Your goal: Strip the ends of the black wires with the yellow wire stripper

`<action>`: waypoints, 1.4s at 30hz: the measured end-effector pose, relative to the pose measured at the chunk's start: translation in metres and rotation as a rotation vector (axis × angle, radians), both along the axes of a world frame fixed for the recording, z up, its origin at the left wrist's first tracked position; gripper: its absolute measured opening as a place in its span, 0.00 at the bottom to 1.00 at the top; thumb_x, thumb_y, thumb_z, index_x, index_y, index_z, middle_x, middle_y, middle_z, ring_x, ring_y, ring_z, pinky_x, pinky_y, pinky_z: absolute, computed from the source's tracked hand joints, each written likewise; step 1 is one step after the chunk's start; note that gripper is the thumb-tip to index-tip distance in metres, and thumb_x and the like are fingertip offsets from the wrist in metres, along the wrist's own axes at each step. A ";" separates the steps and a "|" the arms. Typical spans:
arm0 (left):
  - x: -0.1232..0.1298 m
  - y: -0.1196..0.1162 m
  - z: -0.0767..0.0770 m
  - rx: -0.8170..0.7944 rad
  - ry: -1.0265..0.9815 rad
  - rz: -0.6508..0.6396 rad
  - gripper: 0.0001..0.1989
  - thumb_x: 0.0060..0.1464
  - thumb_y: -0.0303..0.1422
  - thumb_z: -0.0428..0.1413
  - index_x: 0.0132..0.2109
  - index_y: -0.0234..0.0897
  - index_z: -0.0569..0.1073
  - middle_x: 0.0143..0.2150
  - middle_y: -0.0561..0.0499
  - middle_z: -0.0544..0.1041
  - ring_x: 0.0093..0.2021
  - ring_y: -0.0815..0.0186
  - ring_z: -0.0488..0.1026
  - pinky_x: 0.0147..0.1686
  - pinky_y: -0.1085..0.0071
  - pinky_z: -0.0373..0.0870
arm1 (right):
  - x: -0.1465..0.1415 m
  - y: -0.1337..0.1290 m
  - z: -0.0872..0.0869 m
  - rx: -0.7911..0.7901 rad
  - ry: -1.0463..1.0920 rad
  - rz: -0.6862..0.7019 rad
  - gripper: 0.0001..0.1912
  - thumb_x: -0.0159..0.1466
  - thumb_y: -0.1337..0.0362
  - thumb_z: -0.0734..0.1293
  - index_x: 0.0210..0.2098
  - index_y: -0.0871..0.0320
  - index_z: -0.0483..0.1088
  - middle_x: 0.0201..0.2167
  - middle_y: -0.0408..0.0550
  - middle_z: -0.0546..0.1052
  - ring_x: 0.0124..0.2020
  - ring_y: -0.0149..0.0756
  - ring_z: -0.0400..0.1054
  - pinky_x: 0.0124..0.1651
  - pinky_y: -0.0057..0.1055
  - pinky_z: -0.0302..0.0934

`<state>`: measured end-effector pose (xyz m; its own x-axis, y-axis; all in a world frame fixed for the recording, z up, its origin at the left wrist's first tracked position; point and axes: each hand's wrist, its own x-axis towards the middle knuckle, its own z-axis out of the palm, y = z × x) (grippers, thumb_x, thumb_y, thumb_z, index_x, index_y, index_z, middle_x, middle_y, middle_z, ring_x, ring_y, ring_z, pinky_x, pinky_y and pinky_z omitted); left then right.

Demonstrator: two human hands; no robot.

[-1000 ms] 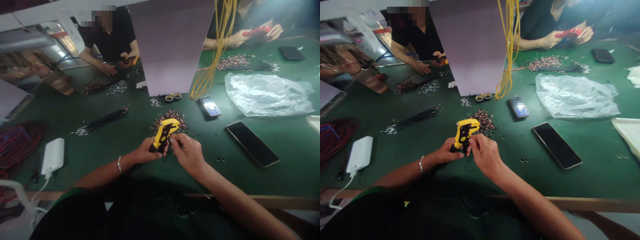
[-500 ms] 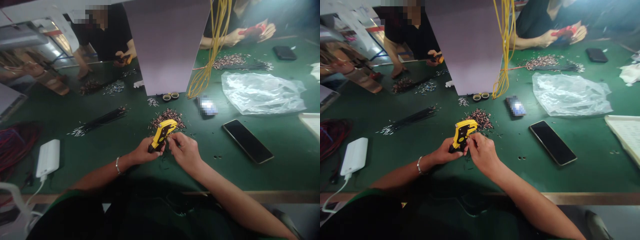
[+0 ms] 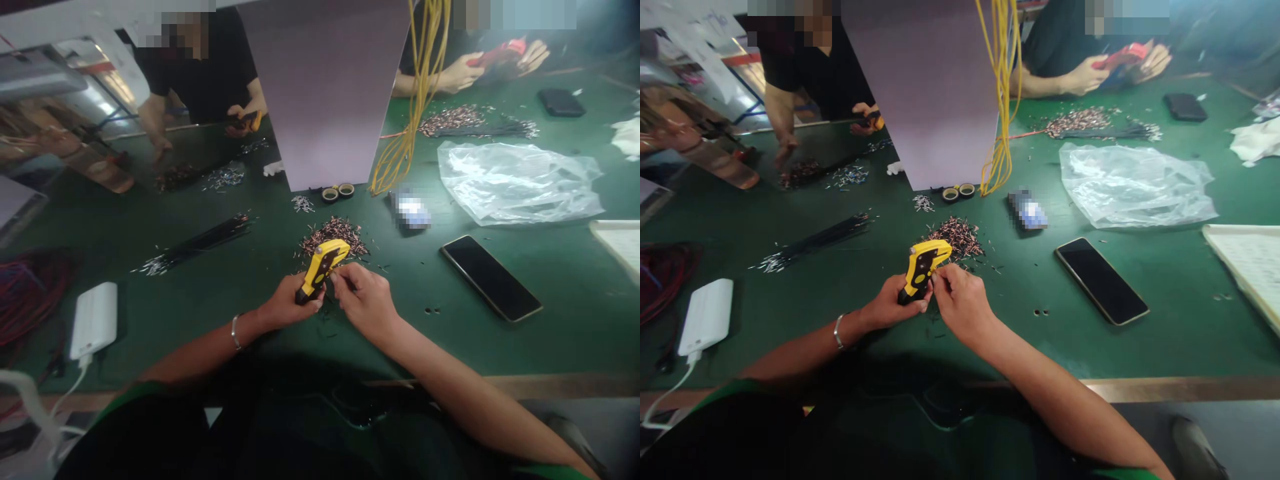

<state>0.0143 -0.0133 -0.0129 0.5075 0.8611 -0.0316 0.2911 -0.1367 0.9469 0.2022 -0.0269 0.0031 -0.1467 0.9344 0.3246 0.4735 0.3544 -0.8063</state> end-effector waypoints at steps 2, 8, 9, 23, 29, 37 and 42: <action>0.000 -0.001 -0.002 -0.001 0.008 0.017 0.08 0.49 0.34 0.61 0.33 0.34 0.71 0.25 0.53 0.73 0.26 0.70 0.69 0.30 0.73 0.68 | 0.000 0.000 0.000 -0.016 0.012 -0.002 0.11 0.65 0.66 0.61 0.26 0.54 0.64 0.17 0.39 0.71 0.18 0.29 0.66 0.26 0.27 0.60; 0.001 -0.004 -0.005 0.011 0.055 0.089 0.08 0.49 0.33 0.61 0.32 0.34 0.70 0.21 0.57 0.71 0.21 0.72 0.67 0.24 0.76 0.65 | -0.001 -0.001 0.000 -0.086 0.051 -0.015 0.10 0.65 0.65 0.61 0.26 0.54 0.65 0.17 0.40 0.71 0.19 0.30 0.67 0.27 0.27 0.61; 0.001 -0.004 -0.005 0.020 0.070 0.096 0.08 0.49 0.33 0.61 0.32 0.34 0.70 0.20 0.57 0.70 0.21 0.73 0.66 0.23 0.76 0.64 | -0.001 0.000 0.000 -0.100 0.058 -0.019 0.10 0.65 0.65 0.61 0.26 0.54 0.65 0.17 0.40 0.71 0.18 0.30 0.67 0.27 0.27 0.61; -0.002 0.004 -0.011 -0.347 -0.407 0.095 0.13 0.47 0.31 0.66 0.37 0.31 0.71 0.27 0.53 0.72 0.22 0.69 0.70 0.24 0.71 0.69 | 0.000 0.010 -0.002 -0.415 0.513 0.037 0.07 0.61 0.63 0.65 0.28 0.58 0.69 0.20 0.40 0.74 0.17 0.28 0.68 0.25 0.28 0.65; 0.000 0.005 -0.010 -0.490 -0.595 0.060 0.13 0.44 0.25 0.63 0.39 0.29 0.73 0.29 0.50 0.74 0.25 0.66 0.72 0.27 0.66 0.73 | 0.003 0.012 -0.001 -0.524 0.704 0.101 0.07 0.60 0.60 0.69 0.32 0.59 0.72 0.22 0.42 0.77 0.19 0.30 0.72 0.27 0.30 0.66; 0.002 0.005 -0.010 -0.556 -0.658 0.072 0.15 0.40 0.24 0.60 0.40 0.30 0.74 0.31 0.48 0.76 0.28 0.62 0.74 0.31 0.63 0.74 | 0.005 0.016 -0.007 -0.531 0.740 0.087 0.08 0.57 0.61 0.72 0.29 0.59 0.73 0.21 0.43 0.78 0.19 0.30 0.71 0.27 0.31 0.65; 0.005 0.001 -0.014 -0.568 -0.634 0.098 0.18 0.38 0.23 0.62 0.42 0.30 0.74 0.33 0.48 0.76 0.30 0.62 0.75 0.34 0.61 0.75 | 0.012 0.021 -0.002 -0.484 0.715 -0.009 0.08 0.54 0.62 0.73 0.28 0.60 0.75 0.21 0.43 0.78 0.19 0.31 0.71 0.27 0.32 0.65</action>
<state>0.0189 -0.0119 -0.0273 0.4990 0.8416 -0.2066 -0.3310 0.4054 0.8521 0.2143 -0.0055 0.0014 -0.0511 0.9939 -0.0976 -0.2046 -0.1060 -0.9731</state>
